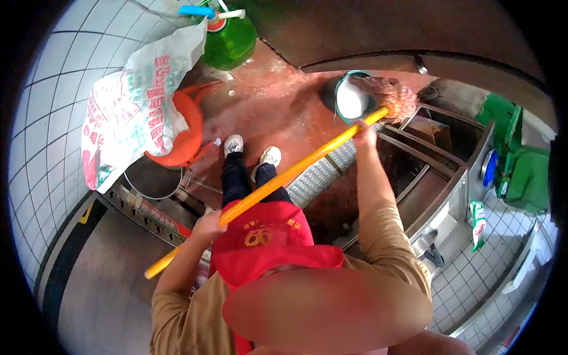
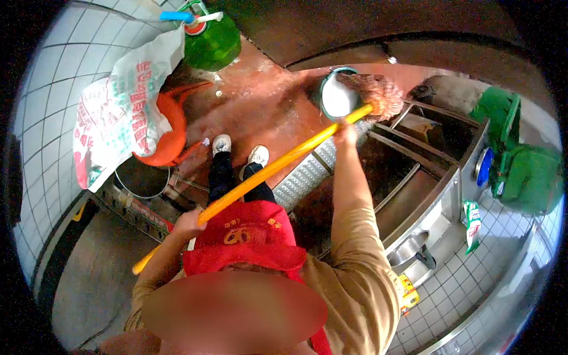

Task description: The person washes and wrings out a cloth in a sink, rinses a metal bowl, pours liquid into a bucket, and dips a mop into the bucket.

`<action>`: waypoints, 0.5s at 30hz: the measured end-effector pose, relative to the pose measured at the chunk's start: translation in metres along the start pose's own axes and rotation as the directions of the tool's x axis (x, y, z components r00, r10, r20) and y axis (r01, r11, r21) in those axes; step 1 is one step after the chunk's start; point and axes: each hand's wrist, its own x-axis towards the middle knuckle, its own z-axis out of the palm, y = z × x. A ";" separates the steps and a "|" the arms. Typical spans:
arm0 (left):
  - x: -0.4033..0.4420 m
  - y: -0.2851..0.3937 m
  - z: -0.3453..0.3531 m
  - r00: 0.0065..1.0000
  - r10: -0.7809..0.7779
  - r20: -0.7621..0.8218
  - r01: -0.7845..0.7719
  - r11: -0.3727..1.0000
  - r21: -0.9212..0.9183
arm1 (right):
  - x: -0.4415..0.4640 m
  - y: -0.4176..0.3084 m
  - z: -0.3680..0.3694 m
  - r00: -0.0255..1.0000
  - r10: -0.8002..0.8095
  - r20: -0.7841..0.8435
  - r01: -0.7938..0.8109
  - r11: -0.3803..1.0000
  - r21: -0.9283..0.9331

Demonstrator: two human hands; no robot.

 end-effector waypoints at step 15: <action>0.055 -0.012 -0.016 0.966 -0.103 0.239 0.121 0.991 -0.062 | -0.072 0.175 0.164 0.658 0.046 0.752 0.741 -0.219 -0.635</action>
